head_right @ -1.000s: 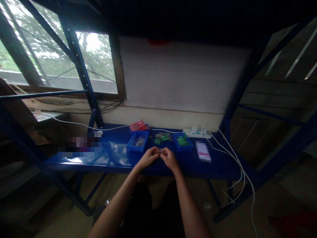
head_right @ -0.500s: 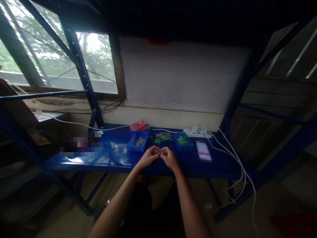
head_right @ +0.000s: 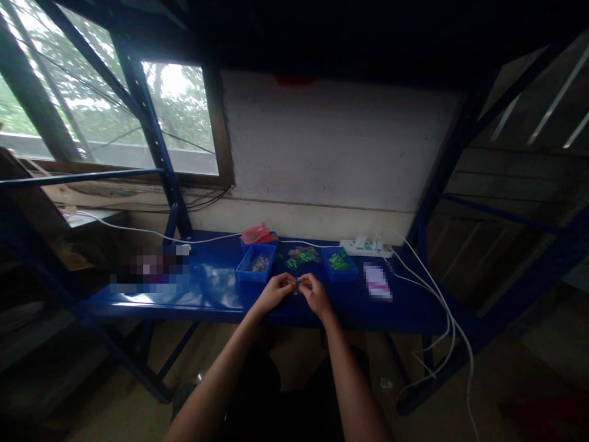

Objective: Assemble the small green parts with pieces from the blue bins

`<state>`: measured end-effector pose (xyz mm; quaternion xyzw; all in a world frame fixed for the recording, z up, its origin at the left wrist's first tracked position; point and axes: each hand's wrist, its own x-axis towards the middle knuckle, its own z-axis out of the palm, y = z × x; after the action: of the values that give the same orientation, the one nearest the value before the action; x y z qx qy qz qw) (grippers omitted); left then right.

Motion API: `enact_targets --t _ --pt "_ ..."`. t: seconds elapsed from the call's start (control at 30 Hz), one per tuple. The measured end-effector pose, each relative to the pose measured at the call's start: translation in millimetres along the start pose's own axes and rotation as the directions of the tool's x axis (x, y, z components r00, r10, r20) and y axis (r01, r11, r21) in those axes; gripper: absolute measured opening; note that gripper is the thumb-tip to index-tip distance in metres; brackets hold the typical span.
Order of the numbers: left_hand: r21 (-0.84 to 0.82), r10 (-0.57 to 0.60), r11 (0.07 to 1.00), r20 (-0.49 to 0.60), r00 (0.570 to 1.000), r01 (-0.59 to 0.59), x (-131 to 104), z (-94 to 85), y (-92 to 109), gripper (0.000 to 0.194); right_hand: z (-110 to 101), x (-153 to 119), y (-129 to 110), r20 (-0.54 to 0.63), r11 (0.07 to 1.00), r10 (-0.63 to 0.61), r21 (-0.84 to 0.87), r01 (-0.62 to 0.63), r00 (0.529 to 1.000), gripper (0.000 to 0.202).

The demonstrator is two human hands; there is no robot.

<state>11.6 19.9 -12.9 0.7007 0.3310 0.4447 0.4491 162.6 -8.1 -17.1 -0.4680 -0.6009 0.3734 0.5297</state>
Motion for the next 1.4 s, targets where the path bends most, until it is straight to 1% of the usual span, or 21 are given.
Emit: enact_targets --t 0.3,0.43,0.6,0.67,0.73,0.8,0.83,0.93,0.97,1.03,1.1,1.17,1.27,1.4 --pt "0.062 0.027 0.998 -0.014 1.000 -0.026 -2.1 -0.3 8.3 0.013 1.1 -0.4 -2.9 -0.007 0.999 -0.020 -0.034 0.020 1.000 0.013" --pt "0.073 0.018 0.997 -0.006 1.000 -0.018 -2.6 -0.2 8.4 0.014 1.6 -1.0 -3.1 -0.027 0.998 -0.035 -0.060 0.033 0.999 0.013" --pt "0.058 0.010 0.998 0.005 1.000 -0.010 -2.2 0.0 5.7 0.016 0.9 -0.7 -1.1 -0.049 0.998 -0.034 -0.050 0.032 0.998 0.014" --pt "0.047 0.002 0.999 -0.002 1.000 -0.001 -1.5 0.2 4.9 0.017 -0.4 0.7 0.4 -0.077 0.996 -0.057 -0.071 0.052 0.995 0.015" --pt "0.043 0.001 0.999 -0.024 1.000 0.000 -0.5 0.1 4.5 0.020 -2.0 2.2 1.8 -0.131 0.989 -0.107 -0.120 0.091 0.986 0.016" --pt "0.057 0.017 0.998 -0.061 0.998 -0.014 0.5 -0.4 4.5 0.020 -3.3 2.9 2.6 -0.176 0.980 -0.141 -0.165 0.112 0.974 0.017" --pt "0.073 0.028 0.997 -0.092 0.995 -0.022 0.9 -0.8 4.5 0.020 -3.6 2.8 2.8 -0.180 0.979 -0.138 -0.172 0.107 0.974 0.018" --pt "0.108 0.036 0.994 -0.170 0.985 -0.018 1.6 -2.0 4.9 0.020 -3.2 1.2 2.3 -0.120 0.992 -0.063 -0.113 0.049 0.991 0.025" --pt "0.108 0.030 0.994 -0.172 0.985 -0.012 1.6 -2.3 5.0 0.022 -2.7 0.6 1.9 -0.098 0.996 -0.037 -0.078 0.029 0.994 0.026" --pt "0.090 0.020 0.996 -0.145 0.989 -0.007 1.3 -2.2 5.2 0.024 -1.6 -0.2 0.8 -0.085 1.000 -0.008 -0.015 0.007 0.996 0.027" --pt "0.064 0.006 0.998 -0.116 0.993 0.002 0.7 -1.7 5.0 0.027 -1.0 -0.3 0.0 -0.097 1.000 -0.006 0.029 0.009 0.995 0.025" --pt "0.041 -0.018 0.999 -0.110 0.994 0.023 0.2 -1.1 4.8 0.028 -0.8 0.0 -0.1 -0.102 0.998 -0.010 0.056 0.016 0.995 0.023" --pt "-0.006 -0.039 0.999 -0.134 0.990 0.039 0.0 -0.8 4.9 0.028 -1.1 0.6 0.5 -0.100 0.996 -0.010 0.085 0.019 0.995 0.021" --pt "-0.080 -0.033 0.997 -0.161 0.986 0.020 0.4 -0.9 5.7 0.028 -1.4 0.6 0.6 -0.116 0.997 -0.028 0.073 0.037 0.993 0.017"
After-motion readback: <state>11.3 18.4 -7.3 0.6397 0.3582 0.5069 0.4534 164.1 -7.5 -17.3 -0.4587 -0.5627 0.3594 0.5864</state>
